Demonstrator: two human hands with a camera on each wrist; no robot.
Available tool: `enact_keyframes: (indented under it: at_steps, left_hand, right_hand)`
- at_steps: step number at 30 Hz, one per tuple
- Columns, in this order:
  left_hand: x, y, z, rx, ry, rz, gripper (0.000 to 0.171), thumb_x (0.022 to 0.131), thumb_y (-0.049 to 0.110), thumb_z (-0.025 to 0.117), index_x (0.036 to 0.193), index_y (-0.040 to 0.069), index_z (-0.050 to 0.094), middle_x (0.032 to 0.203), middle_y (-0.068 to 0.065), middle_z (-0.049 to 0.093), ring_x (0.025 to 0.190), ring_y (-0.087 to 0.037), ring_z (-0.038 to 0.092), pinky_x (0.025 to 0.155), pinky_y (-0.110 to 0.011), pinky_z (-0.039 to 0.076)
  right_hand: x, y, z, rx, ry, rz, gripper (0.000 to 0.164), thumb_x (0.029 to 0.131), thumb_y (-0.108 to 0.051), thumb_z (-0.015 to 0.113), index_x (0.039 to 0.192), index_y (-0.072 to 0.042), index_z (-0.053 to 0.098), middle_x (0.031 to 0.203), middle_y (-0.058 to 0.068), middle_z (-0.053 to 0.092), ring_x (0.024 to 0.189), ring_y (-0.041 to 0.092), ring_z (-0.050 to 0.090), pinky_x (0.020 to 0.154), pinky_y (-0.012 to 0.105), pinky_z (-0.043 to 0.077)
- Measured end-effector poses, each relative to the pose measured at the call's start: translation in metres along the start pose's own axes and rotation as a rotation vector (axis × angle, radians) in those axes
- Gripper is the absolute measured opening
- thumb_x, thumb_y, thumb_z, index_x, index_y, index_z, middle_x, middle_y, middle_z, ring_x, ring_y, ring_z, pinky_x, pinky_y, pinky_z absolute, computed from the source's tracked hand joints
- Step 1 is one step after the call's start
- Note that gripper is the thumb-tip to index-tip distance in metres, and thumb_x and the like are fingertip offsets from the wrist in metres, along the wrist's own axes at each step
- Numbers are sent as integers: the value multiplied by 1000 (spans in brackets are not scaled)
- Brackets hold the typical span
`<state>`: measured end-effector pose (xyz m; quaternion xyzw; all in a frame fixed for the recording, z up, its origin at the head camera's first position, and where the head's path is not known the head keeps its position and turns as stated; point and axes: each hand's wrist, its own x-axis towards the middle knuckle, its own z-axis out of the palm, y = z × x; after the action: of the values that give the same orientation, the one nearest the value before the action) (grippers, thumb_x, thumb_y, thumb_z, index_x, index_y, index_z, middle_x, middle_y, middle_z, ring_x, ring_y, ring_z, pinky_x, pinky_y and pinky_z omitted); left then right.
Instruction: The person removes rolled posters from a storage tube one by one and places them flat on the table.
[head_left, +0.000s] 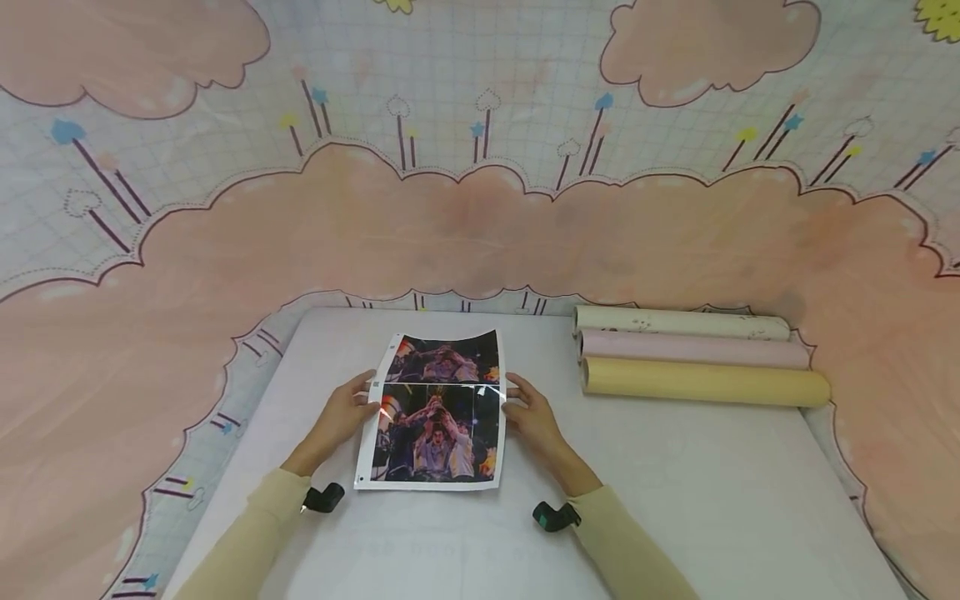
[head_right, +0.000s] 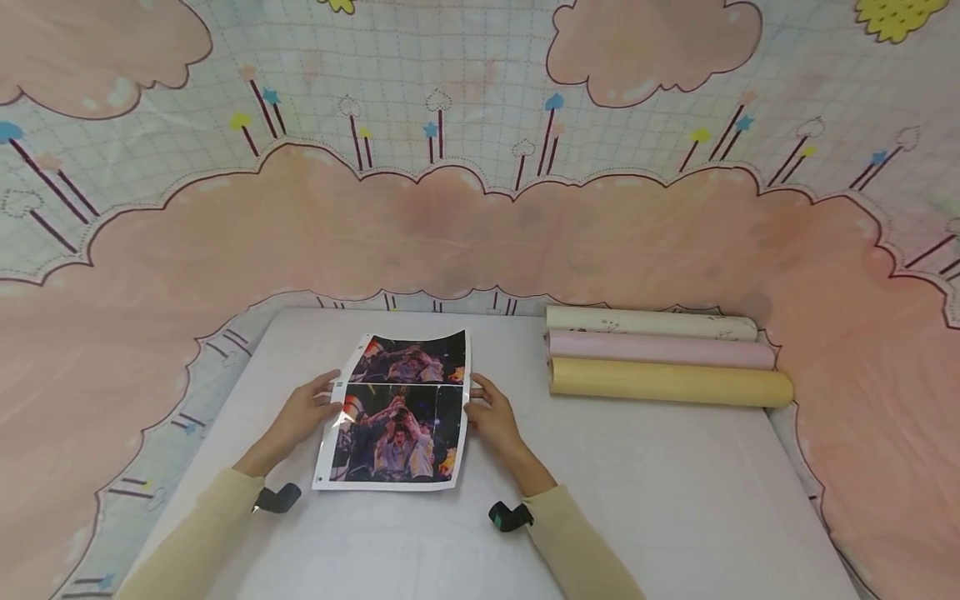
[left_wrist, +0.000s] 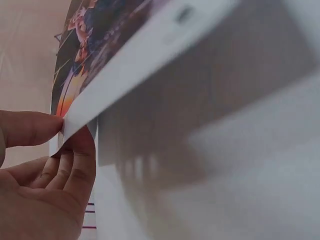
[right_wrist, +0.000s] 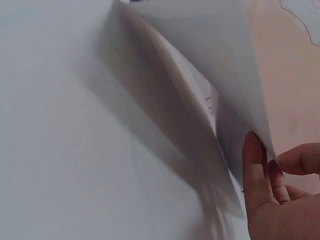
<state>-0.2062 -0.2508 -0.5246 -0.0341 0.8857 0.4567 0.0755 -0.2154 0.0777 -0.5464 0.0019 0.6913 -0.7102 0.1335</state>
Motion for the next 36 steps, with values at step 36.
enact_keyframes:
  at_steps: [36]
  left_hand:
    - [31,-49,-56,76,14,-120,57,93,1,54,148,-1,37,139,-28,49,118,-41,55,99,-51,49]
  right_hand:
    - [48,4,67,-74,33,-4,58,82,5,60,138,-1,52,109,19,62,77,12,62,68,28,58]
